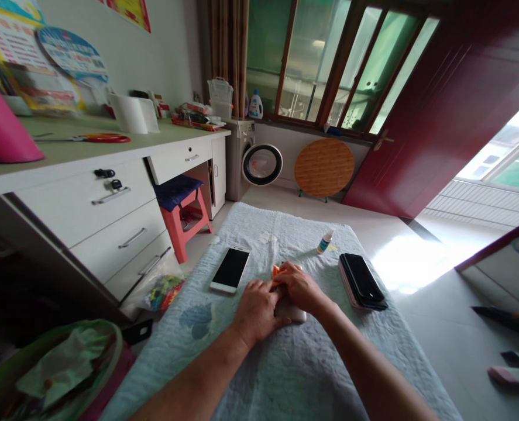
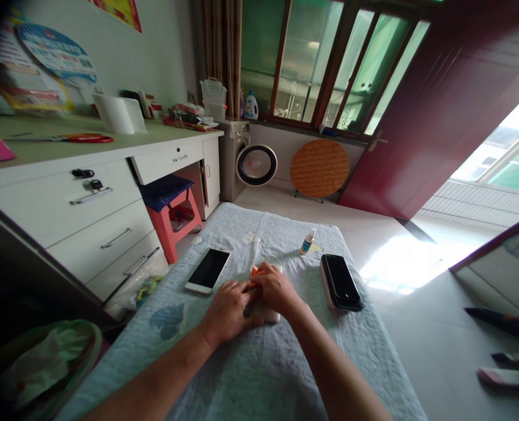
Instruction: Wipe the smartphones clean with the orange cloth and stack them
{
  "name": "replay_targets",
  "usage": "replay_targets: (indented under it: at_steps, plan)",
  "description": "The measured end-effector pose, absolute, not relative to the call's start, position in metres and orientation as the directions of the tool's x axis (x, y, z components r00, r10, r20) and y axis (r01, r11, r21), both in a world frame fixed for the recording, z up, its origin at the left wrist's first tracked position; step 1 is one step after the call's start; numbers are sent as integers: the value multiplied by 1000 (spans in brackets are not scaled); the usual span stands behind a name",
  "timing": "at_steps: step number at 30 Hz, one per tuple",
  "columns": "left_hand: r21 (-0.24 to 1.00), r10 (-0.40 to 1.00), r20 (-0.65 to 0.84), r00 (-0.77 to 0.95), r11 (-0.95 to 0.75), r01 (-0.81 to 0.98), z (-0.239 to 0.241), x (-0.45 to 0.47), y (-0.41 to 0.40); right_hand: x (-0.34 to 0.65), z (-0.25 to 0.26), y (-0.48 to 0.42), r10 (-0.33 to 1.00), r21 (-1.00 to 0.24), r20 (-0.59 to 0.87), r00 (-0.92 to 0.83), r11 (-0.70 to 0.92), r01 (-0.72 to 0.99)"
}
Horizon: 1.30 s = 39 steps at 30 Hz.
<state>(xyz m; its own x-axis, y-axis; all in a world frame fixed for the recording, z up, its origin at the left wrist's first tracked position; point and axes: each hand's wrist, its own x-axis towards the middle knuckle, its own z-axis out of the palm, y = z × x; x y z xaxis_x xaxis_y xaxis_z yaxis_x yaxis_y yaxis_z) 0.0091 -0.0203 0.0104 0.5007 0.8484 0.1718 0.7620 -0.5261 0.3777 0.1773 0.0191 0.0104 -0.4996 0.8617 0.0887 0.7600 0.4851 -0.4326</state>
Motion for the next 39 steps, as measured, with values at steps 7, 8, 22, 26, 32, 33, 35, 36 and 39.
replay_targets:
  at_steps: [7, 8, 22, 26, 32, 33, 35, 36, 39]
  plan:
    - [375, 845, 171, 507, -531, 760, 8, 9, -20, 180, 12, 9, 822, -436, 95, -562, 542, 718]
    - [379, 845, 178, 504, -532, 758, 8, 9, -20, 180, 12, 12, 826, -413, 93, -555, 540, 734]
    - [370, 851, 163, 499, -521, 769, 9, 9, -21, 167, 9, 56, 939, -252, 57, -339, 342, 905]
    - [367, 857, 159, 491, -513, 776, 9, 9, -21, 168, 10, 59, 953, -222, 37, -299, 300, 928]
    - [354, 862, 147, 485, -504, 788, 11, 9, -21, 181, 10, 61, 971, -193, 16, -237, 236, 952]
    - [354, 863, 147, 483, -502, 789, 11, 9, -21, 184, 10, 60, 973, -194, 18, -229, 228, 954]
    - [349, 863, 152, 483, -504, 790, 11, 10, -21, 192, 9, 55, 977, -200, 30, -210, 212, 957]
    - [344, 862, 155, 483, -505, 792, 10, 10, -21, 196, 8, 52, 979, -203, 35, -199, 202, 958]
    - [324, 860, 154, 486, -509, 797, 9, 10, -22, 209, 4, 44, 987, -207, 39, -155, 160, 965]
